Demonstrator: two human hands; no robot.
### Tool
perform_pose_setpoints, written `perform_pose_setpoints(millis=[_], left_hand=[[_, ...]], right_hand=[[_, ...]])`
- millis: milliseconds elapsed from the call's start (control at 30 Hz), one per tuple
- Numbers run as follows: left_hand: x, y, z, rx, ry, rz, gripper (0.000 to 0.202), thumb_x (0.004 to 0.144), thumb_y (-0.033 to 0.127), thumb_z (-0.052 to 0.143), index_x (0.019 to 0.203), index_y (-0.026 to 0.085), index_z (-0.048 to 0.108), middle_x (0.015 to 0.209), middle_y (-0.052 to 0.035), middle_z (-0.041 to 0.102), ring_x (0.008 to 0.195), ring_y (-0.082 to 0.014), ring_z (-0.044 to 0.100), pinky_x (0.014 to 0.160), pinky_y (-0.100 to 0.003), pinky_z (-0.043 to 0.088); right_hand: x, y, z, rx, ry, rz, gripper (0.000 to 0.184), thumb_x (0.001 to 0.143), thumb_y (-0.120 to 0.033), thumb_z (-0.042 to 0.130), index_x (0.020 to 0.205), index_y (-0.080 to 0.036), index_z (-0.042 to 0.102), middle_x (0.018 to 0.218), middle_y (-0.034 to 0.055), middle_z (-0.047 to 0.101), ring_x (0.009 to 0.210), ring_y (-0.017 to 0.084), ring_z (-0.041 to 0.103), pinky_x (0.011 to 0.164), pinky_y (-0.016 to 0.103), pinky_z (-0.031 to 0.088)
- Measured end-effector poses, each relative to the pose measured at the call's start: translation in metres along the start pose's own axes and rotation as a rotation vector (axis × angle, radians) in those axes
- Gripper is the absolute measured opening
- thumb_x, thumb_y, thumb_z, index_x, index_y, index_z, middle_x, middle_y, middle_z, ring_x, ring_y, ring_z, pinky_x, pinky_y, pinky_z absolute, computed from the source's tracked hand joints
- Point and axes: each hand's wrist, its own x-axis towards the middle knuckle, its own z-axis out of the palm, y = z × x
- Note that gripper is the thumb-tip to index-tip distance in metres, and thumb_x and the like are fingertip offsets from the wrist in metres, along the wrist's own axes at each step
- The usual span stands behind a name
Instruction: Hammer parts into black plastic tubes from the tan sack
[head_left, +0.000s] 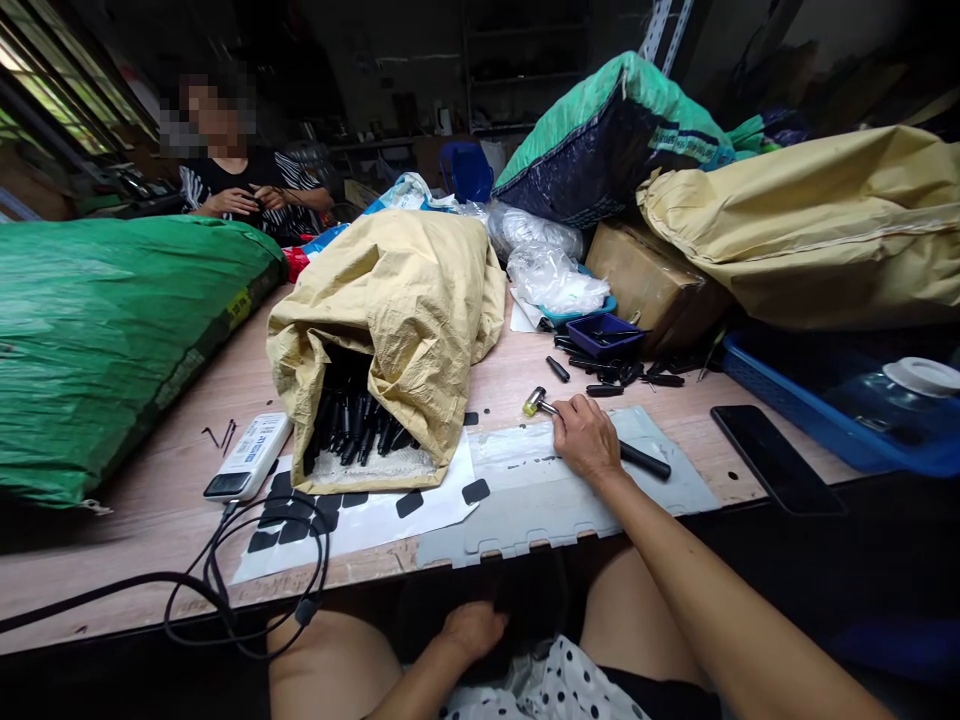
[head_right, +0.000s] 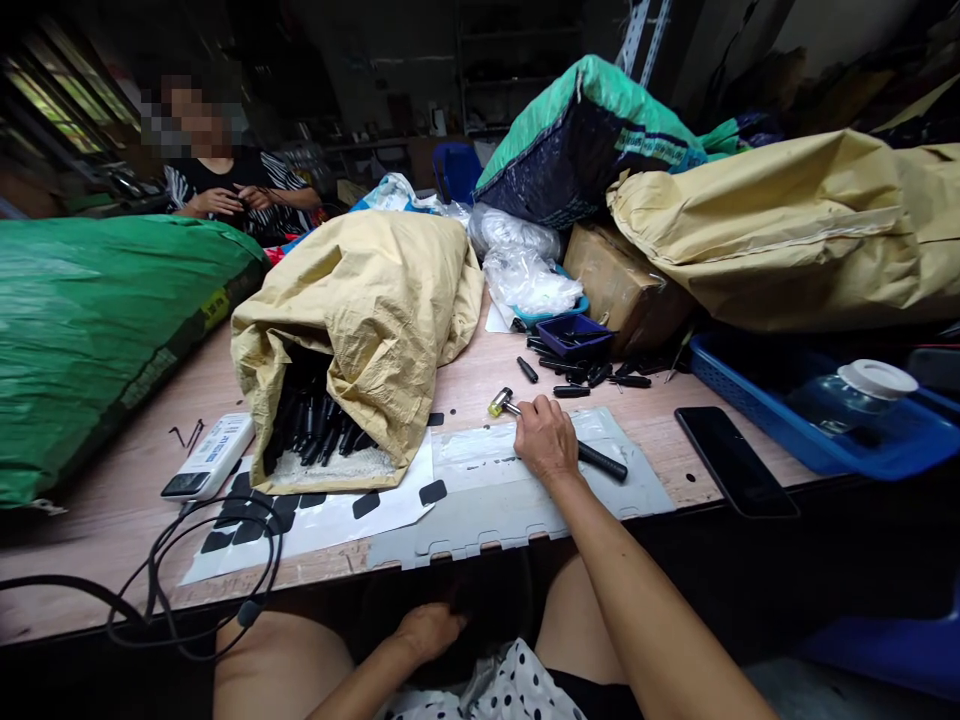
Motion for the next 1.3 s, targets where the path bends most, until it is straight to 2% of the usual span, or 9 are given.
perform_pose_setpoints(millis=[133,233,300,400,500,867,1067,1200,1300], left_hand=[[-0.067,0.019,-0.050,0.095,-0.186,0.282,0.040,0.082,0.043,0.071,0.118,0.026,0.077,0.110,-0.0105,0.079,0.109,-0.0357,0.073,0.099,-0.047,0.055],[-0.107,0.029,-0.109,-0.331,-0.369,0.433,0.041,0.084,0.058,0.071,0.102,0.022,0.077,0.085,-0.0059,0.078,0.077,-0.0232,0.073,0.072,-0.032,0.058],[-0.110,0.029,-0.149,-0.631,0.021,0.440,0.043,0.088,0.061,0.065,0.091,0.019,0.073,0.077,-0.0045,0.074,0.067,-0.0170,0.067,0.065,-0.028,0.054],[-0.078,0.016,-0.197,-0.743,0.972,0.308,0.037,0.088,0.055,0.063,0.084,0.018,0.070,0.078,-0.0038,0.071,0.071,-0.0159,0.062,0.073,-0.028,0.052],[-0.037,-0.001,-0.221,-0.475,1.318,0.133,0.028,0.084,0.044,0.062,0.085,0.018,0.073,0.083,-0.0052,0.070,0.075,-0.0191,0.062,0.076,-0.032,0.051],[-0.019,-0.008,-0.217,0.130,1.095,-0.130,0.030,0.091,0.039,0.061,0.110,0.021,0.077,0.111,-0.0121,0.069,0.098,-0.0301,0.067,0.076,-0.036,0.049],[-0.059,-0.011,-0.193,0.073,1.293,-0.159,0.024,0.089,0.040,0.064,0.103,0.022,0.071,0.103,-0.0085,0.068,0.092,-0.0281,0.065,0.070,-0.034,0.046],[-0.080,0.012,-0.158,-0.071,1.413,0.143,0.022,0.091,0.041,0.064,0.101,0.022,0.066,0.095,-0.0051,0.068,0.086,-0.0236,0.063,0.072,-0.032,0.047],[-0.074,0.042,-0.139,-0.148,1.140,0.452,0.015,0.094,0.036,0.063,0.102,0.024,0.065,0.097,-0.0045,0.068,0.088,-0.0213,0.063,0.076,-0.031,0.049]], right_hand=[[0.000,0.001,0.001,-0.003,0.003,-0.011,0.021,0.097,-0.024,0.054,0.110,-0.020,0.070,0.102,0.0088,0.061,0.099,0.024,0.050,0.082,0.034,0.035],[-0.001,0.000,0.001,-0.002,0.002,-0.005,0.021,0.096,-0.024,0.054,0.109,-0.020,0.070,0.102,0.0091,0.061,0.099,0.024,0.050,0.082,0.035,0.035],[-0.001,0.000,0.001,-0.006,0.004,0.003,0.021,0.096,-0.024,0.054,0.109,-0.020,0.070,0.102,0.0091,0.061,0.099,0.024,0.050,0.082,0.034,0.035],[-0.001,-0.001,0.000,-0.007,0.007,0.003,0.021,0.097,-0.024,0.054,0.109,-0.020,0.071,0.101,0.0089,0.061,0.098,0.023,0.050,0.082,0.034,0.035],[0.000,-0.001,-0.001,-0.004,0.003,-0.003,0.021,0.097,-0.025,0.054,0.109,-0.020,0.070,0.101,0.0088,0.061,0.098,0.023,0.050,0.083,0.034,0.035],[0.000,0.000,0.000,0.000,-0.016,0.001,0.021,0.097,-0.025,0.053,0.108,-0.020,0.070,0.102,0.0093,0.061,0.100,0.024,0.049,0.083,0.034,0.035],[0.001,-0.001,-0.001,0.001,-0.014,-0.002,0.022,0.097,-0.024,0.052,0.108,-0.020,0.070,0.102,0.0097,0.061,0.099,0.024,0.048,0.083,0.034,0.034],[0.000,-0.001,0.000,-0.002,-0.014,-0.001,0.022,0.097,-0.024,0.052,0.110,-0.020,0.070,0.102,0.0097,0.060,0.099,0.024,0.048,0.082,0.034,0.033],[0.000,-0.001,0.000,-0.005,-0.010,-0.001,0.023,0.097,-0.025,0.051,0.109,-0.020,0.070,0.102,0.0097,0.060,0.099,0.024,0.048,0.082,0.034,0.033]])
